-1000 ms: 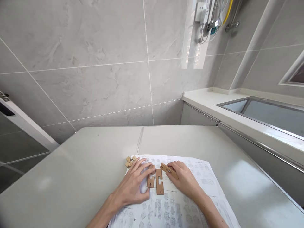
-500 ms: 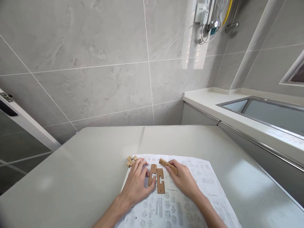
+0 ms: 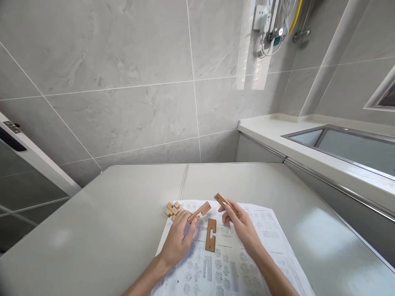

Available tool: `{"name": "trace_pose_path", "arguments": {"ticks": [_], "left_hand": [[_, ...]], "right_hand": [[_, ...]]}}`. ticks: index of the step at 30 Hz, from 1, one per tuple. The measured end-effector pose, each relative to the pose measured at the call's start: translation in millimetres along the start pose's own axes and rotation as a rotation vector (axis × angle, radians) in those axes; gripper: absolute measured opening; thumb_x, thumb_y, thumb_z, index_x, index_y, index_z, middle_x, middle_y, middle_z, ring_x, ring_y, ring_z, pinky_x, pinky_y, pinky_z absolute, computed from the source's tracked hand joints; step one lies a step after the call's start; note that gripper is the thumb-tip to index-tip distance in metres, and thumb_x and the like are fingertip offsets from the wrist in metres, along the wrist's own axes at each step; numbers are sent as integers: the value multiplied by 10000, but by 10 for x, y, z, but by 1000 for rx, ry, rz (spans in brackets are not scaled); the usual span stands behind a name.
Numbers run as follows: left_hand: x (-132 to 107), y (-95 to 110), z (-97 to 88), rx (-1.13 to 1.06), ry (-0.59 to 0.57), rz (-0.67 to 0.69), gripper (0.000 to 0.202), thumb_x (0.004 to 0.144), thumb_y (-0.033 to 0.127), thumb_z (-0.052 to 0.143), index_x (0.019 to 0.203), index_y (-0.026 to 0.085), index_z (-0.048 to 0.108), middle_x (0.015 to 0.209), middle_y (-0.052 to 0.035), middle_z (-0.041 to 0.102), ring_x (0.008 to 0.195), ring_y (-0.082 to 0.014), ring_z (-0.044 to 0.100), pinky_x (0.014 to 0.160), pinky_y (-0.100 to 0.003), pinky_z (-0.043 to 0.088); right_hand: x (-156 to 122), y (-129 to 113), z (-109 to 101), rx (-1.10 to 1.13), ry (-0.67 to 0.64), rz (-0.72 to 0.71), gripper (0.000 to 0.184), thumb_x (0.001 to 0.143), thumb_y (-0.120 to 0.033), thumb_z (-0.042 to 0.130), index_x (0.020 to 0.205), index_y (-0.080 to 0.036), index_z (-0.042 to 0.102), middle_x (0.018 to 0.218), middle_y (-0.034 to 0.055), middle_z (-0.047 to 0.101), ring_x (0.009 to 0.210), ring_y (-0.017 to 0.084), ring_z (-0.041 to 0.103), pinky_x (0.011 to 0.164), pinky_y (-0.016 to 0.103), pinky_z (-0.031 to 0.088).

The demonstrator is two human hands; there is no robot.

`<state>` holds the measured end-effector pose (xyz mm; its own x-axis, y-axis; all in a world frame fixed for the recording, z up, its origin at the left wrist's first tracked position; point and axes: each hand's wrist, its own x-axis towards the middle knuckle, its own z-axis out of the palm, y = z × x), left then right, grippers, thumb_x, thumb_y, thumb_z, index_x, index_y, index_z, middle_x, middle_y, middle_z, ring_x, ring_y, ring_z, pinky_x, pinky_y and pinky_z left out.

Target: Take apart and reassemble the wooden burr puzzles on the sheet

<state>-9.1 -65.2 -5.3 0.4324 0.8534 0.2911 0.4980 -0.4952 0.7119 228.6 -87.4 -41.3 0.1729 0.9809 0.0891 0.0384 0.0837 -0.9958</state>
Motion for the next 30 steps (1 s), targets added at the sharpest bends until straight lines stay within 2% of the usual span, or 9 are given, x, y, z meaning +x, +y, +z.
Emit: {"name": "trace_pose_path", "arguments": {"ticks": [3,6,11,15,18,21,25,30], "left_hand": [[-25,108,35,-351,-111,-161,449,1099,542,386,829,218,540,793,-29,608,759,-197,571,749,-325,471],[-47,184,90,-534,-182,-224,492,1054,630,453,798,215,518,732,-1,558,670,-162,512,682,-289,434],[-48,192,147,-604,-179,-290,529,1001,703,506,789,218,495,696,14,538,614,-144,488,631,-271,416],[-53,172,149,-575,-160,-300,499,1012,674,511,800,222,494,641,25,526,602,-148,477,626,-273,405],[-61,156,152,-549,-158,-307,480,1027,652,501,814,221,501,609,35,516,579,-144,452,615,-275,386],[-61,123,168,-551,-154,-319,475,1030,648,502,824,220,505,593,45,508,568,-139,451,616,-275,383],[-57,85,194,-566,-145,-332,490,1018,668,513,821,220,513,577,49,505,554,-136,448,595,-269,376],[-63,91,209,-677,-139,-338,490,996,686,545,840,223,505,563,70,460,529,-126,446,572,-259,390]], "right_hand": [[-23,-14,56,195,-43,65,529,1012,-659,558,1323,-254,694,1294,135,726,934,274,710,775,389,602],[-59,-68,111,295,-135,91,531,1019,-643,553,1367,-265,688,1413,136,693,1155,333,695,915,450,607],[-113,-195,165,357,-252,73,503,1047,-599,529,1398,-275,686,1473,122,669,1301,351,652,1110,533,534],[-130,-206,193,376,-251,81,493,1065,-585,510,1437,-301,668,1480,100,671,1358,345,621,1138,537,518],[-138,-199,200,334,-236,57,517,1088,-597,435,1477,-323,637,1509,84,651,1361,335,618,1139,541,515],[-154,-219,190,198,-220,28,547,1102,-610,363,1534,-351,576,1551,64,616,1388,329,595,1166,554,482],[-180,-233,183,2,-187,-13,556,1105,-608,354,1582,-367,509,1587,46,580,1467,336,515,1223,584,399],[-193,-177,198,-93,-166,-133,523,1120,-548,368,1613,-393,446,1664,11,482,1548,324,409,1248,591,357]]}}
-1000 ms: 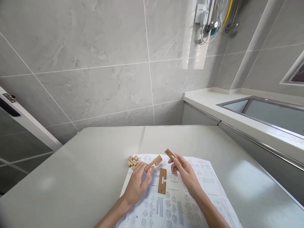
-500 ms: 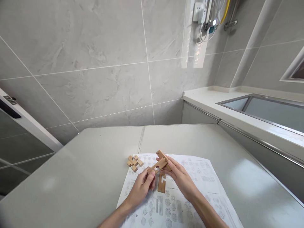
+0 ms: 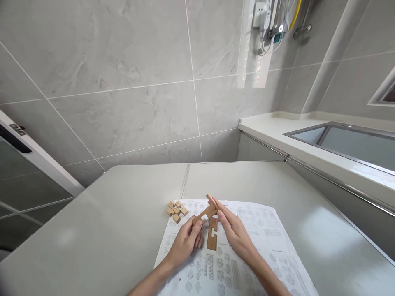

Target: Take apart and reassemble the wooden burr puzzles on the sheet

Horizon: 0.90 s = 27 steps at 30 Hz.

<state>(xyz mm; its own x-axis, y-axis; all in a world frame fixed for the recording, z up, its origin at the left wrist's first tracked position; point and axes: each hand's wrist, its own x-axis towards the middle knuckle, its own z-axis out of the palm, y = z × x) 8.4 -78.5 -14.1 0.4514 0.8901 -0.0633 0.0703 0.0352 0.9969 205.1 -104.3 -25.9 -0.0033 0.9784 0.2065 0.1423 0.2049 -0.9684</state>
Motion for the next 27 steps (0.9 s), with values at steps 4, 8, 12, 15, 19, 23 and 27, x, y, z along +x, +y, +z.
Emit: {"name": "trace_pose_path", "arguments": {"ticks": [4,8,12,15,19,23,27], "left_hand": [[0,-27,3,-41,-16,6,483,1001,675,549,835,227,480,556,80,437,519,-118,430,569,-257,405],[10,-77,-12,-7,-28,16,451,1025,645,527,866,224,485,553,77,463,518,-123,440,585,-266,421],[14,-95,-26,14,-39,14,434,1040,629,506,895,219,496,557,72,478,528,-128,457,603,-271,432],[14,-94,-31,6,-51,13,429,1043,623,501,898,219,492,558,74,470,528,-128,452,603,-272,431],[12,-95,-30,6,-60,21,431,1046,620,497,889,219,484,569,71,474,539,-131,467,611,-276,434],[3,-88,-27,-26,-81,28,434,1044,623,499,876,225,460,581,78,450,536,-127,453,604,-274,438],[14,-97,-28,-32,-89,31,428,1050,612,498,871,225,460,586,82,430,533,-125,450,590,-269,431]], "right_hand": [[-5,71,11,-101,-10,-83,503,1133,-484,358,1631,-428,392,1690,-21,437,1564,292,388,1249,577,369],[-11,132,36,-233,-37,-141,511,1137,-434,325,1647,-432,353,1688,-33,439,1562,259,394,1276,551,345],[-28,133,64,-280,-43,-144,534,1135,-400,322,1668,-434,291,1702,-34,415,1565,253,389,1266,541,367],[-41,110,65,-332,-49,-139,553,1133,-373,329,1675,-453,254,1702,-34,415,1534,263,441,1224,515,435],[-39,112,48,-387,-29,-167,552,1131,-352,344,1672,-441,281,1615,10,545,1358,271,632,1078,444,571],[-31,128,31,-413,-3,-221,551,1128,-333,350,1675,-391,309,1387,65,725,1172,261,735,947,388,626],[-49,89,76,-435,-37,-247,560,1121,-302,358,1672,-399,315,1221,64,775,1075,254,757,875,362,635]]}}
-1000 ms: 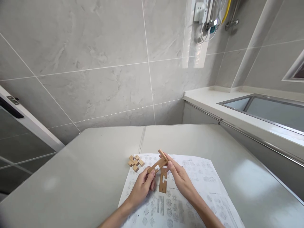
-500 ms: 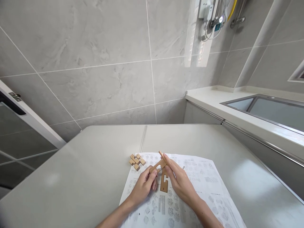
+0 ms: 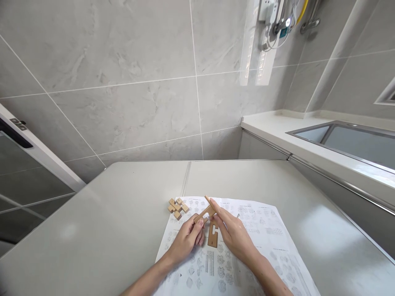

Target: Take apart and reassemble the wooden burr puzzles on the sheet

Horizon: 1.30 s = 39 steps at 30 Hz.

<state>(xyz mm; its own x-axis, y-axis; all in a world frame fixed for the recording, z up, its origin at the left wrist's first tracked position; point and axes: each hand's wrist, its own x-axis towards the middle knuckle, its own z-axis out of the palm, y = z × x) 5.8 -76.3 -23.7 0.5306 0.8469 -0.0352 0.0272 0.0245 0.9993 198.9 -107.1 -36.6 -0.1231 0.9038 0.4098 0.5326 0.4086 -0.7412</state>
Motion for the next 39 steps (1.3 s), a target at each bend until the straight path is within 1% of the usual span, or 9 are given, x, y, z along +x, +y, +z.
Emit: {"name": "trace_pose_path", "arguments": {"ticks": [5,13,19,21,23,26,28,34,39], "left_hand": [[30,-40,0,-6,-8,34,426,1061,600,487,863,223,472,574,74,454,520,-123,446,579,-267,423],[5,-9,4,52,-16,39,441,1050,558,546,788,209,487,580,45,506,522,-111,437,553,-252,373],[-11,38,16,65,-11,24,491,1049,624,489,793,207,521,525,53,481,492,-119,437,554,-256,390],[-21,52,26,79,-9,20,501,1042,634,494,795,201,540,513,49,486,485,-121,444,551,-257,387],[-34,62,38,87,-15,14,511,1035,641,501,794,194,557,512,40,500,482,-123,458,553,-260,389],[-54,68,52,77,-16,11,520,1031,647,501,784,194,561,509,36,505,471,-124,465,549,-263,389],[-61,70,55,69,-9,10,521,1033,643,495,770,197,553,499,37,503,464,-123,460,549,-263,392],[-55,62,47,57,-25,-11,538,1015,659,518,751,192,562,505,31,511,465,-123,466,561,-268,412],[-54,49,55,45,-41,3,518,1013,651,535,763,198,547,522,31,519,498,-131,476,581,-272,417]], "right_hand": [[-24,-71,113,15,-91,-60,574,1108,-234,349,1662,-383,344,1079,61,790,924,245,752,835,377,636],[-72,37,149,-44,-75,-63,644,1074,-148,329,1666,-401,308,1274,80,757,1012,246,734,879,405,630],[-60,-4,154,-83,3,-60,689,1038,-125,406,1661,-408,328,1265,63,783,983,246,771,859,394,655],[-58,-4,163,-84,36,-31,694,1035,-125,411,1658,-419,332,1331,52,761,1052,249,775,895,398,656],[-59,12,169,-61,49,2,689,1045,-132,390,1662,-428,313,1448,40,698,1209,251,733,975,417,637],[-59,43,165,-5,10,12,649,1076,-163,350,1662,-437,297,1593,7,573,1454,247,557,1125,466,553],[-56,59,154,22,-26,23,594,1102,-203,339,1646,-442,331,1618,-8,544,1506,244,491,1170,488,513],[-60,86,119,24,28,85,439,1113,-298,433,1527,-391,546,1516,35,650,1427,287,587,1087,461,584],[-65,46,112,-12,23,47,400,1120,-303,425,1462,-378,619,1323,47,768,1207,283,740,937,405,644]]}}
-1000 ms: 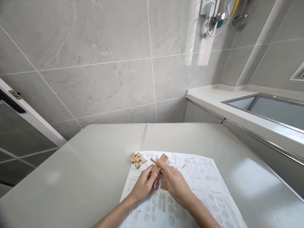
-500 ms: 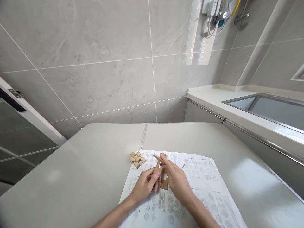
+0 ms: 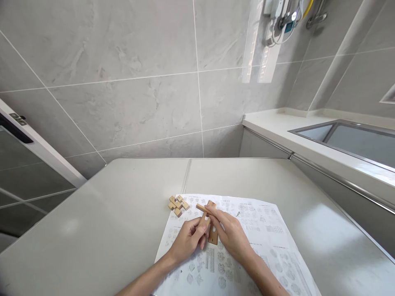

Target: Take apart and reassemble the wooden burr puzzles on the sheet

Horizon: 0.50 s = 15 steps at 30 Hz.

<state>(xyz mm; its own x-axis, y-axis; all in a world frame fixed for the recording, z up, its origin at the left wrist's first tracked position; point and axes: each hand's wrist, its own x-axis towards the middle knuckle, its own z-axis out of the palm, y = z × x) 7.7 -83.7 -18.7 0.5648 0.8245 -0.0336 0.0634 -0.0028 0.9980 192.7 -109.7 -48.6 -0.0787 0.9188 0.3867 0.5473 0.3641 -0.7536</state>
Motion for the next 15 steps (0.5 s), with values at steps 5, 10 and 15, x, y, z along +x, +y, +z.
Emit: {"name": "trace_pose_path", "arguments": {"ticks": [5,10,15], "left_hand": [[16,43,13,20,30,46,509,1062,592,484,721,214,486,552,21,539,541,-136,476,612,-272,416],[16,83,8,27,30,34,510,1059,585,495,709,214,495,549,21,527,538,-138,460,599,-271,396],[34,84,-17,-40,110,-9,495,1046,604,514,742,216,489,580,35,498,543,-134,473,599,-267,425]], "right_hand": [[15,-82,-11,-6,-45,-49,412,1119,-281,423,1474,-372,611,1100,43,806,1038,259,773,872,383,648],[35,-110,-45,-26,-45,-87,418,1112,-257,411,1459,-367,618,1100,46,807,944,248,771,829,379,639],[42,-52,-79,-51,14,-42,434,1111,-332,438,1543,-350,475,1208,61,772,992,249,746,853,391,615]]}}
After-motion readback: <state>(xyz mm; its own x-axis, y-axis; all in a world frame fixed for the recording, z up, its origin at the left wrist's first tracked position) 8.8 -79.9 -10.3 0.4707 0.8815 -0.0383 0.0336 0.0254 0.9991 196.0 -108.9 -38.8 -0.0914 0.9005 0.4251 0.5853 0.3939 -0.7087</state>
